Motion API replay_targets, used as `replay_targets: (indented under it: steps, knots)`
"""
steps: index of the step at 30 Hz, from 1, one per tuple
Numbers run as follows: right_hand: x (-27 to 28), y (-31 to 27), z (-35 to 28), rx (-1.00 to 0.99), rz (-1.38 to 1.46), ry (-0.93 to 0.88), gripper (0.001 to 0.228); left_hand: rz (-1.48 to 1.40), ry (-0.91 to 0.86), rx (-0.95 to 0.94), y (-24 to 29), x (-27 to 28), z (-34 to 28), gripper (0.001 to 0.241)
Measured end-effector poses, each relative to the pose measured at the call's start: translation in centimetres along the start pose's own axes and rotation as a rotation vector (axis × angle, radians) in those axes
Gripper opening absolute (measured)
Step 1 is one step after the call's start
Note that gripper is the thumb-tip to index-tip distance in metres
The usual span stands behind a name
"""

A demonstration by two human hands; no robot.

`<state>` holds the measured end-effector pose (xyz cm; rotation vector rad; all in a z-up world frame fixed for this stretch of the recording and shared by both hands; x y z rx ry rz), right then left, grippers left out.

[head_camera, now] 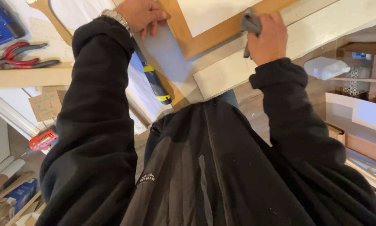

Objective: Applying and trimming wood-textured veneer tape to the edge of a frame or board.

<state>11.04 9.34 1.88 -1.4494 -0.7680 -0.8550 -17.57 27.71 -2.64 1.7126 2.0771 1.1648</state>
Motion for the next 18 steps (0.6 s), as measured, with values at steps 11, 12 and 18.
replay_targets:
  steps: [11, 12, 18]
  knots:
    - [-4.6, -15.0, -0.7, 0.025, 0.200, -0.209, 0.044, 0.009, -0.061, -0.030, 0.1, -0.2, 0.2, 0.036]
    - [-4.5, -15.1, -1.0, 0.065, 0.193, -0.194, 0.044, 0.028, -0.050, -0.036, 0.1, -0.2, 0.0, 0.036]
    - [-4.7, -15.7, 0.7, 0.078, 0.179, -0.184, 0.044, -0.010, -0.051, -0.009, -0.4, -0.4, 0.2, 0.035]
Point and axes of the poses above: each hand's wrist, its own z-axis towards the middle knuckle, its own x-axis out of the back of the hand, y = z × x, the point moved 7 cm from there along z, towards the middle knuckle, and after that the axes turned 5 degrees about x, right-handed, at the moved point
